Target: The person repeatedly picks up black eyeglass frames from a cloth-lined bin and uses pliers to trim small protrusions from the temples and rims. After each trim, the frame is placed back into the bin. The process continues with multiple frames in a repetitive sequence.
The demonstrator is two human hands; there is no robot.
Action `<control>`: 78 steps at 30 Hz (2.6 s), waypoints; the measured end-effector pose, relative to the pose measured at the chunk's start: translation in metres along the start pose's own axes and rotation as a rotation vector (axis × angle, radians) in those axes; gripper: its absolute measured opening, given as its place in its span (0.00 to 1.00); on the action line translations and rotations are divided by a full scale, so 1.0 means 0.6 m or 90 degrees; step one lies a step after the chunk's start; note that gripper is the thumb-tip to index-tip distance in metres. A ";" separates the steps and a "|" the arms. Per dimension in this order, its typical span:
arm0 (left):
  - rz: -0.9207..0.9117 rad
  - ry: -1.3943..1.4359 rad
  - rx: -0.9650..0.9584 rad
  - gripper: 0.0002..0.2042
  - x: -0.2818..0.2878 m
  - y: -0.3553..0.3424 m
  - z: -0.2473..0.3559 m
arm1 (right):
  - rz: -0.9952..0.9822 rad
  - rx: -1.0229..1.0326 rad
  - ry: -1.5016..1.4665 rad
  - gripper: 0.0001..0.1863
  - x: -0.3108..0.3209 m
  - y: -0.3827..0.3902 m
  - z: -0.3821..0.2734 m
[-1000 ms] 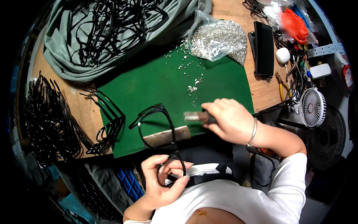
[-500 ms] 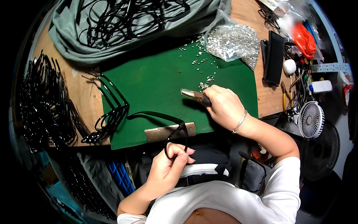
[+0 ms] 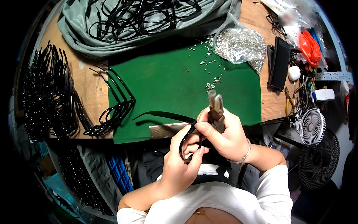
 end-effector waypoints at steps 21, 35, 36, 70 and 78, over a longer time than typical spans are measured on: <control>-0.185 0.189 0.207 0.27 0.017 0.008 0.029 | -0.123 -0.262 -0.102 0.11 -0.003 -0.006 -0.014; -0.187 0.259 0.212 0.26 0.023 0.004 0.041 | -0.130 -0.216 -0.194 0.08 -0.011 -0.009 -0.018; -0.172 0.250 0.201 0.26 0.021 0.004 0.039 | -0.107 -0.207 -0.196 0.08 -0.011 -0.008 -0.018; -0.263 0.355 0.237 0.23 0.056 0.024 0.053 | -0.345 -0.234 0.173 0.10 0.008 0.027 -0.050; -0.247 0.327 0.282 0.21 0.035 0.027 0.047 | -0.241 -0.137 -0.046 0.07 -0.027 0.007 -0.053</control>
Point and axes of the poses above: each hand's wrist, its own y-axis away from the middle knuckle, its own x-axis out of the back of the hand, z = x × y, the point moved 5 cm from there along -y, towards the middle knuckle, and after that the axes turned 7 degrees about -y, right-handed, at the moved point
